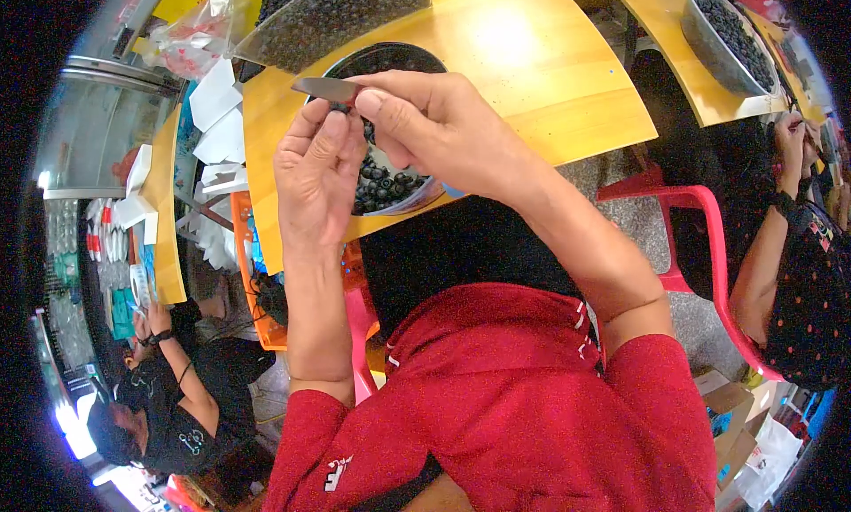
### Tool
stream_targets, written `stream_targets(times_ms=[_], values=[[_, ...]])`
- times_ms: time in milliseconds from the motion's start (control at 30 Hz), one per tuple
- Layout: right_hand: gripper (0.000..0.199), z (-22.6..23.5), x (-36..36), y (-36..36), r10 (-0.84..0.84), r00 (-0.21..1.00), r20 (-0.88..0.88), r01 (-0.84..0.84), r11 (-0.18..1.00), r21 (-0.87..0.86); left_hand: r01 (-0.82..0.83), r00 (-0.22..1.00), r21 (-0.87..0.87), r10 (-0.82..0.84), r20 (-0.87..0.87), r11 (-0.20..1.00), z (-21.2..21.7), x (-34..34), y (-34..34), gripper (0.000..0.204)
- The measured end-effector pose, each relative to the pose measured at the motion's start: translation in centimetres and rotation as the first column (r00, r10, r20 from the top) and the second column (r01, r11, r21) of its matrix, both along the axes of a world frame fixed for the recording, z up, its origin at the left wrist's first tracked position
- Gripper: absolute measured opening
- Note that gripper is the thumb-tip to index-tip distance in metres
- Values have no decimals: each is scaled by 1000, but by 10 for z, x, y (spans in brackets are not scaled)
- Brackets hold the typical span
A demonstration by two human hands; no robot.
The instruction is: Trimming or paring small black seeds using a small hand-held knife.
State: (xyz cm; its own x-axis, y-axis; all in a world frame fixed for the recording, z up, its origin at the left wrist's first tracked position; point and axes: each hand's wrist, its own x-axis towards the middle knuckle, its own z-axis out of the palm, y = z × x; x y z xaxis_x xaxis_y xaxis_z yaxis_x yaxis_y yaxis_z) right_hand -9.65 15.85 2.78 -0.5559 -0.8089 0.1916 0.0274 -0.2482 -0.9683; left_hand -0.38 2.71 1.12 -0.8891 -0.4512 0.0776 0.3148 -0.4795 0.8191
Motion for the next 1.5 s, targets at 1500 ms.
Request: stream_targets(times_ms=[1500], values=[[23, 5, 2, 0, -21, 993, 113, 21, 1000, 1, 74, 989, 80, -64, -130, 994, -1, 1, 2, 25]])
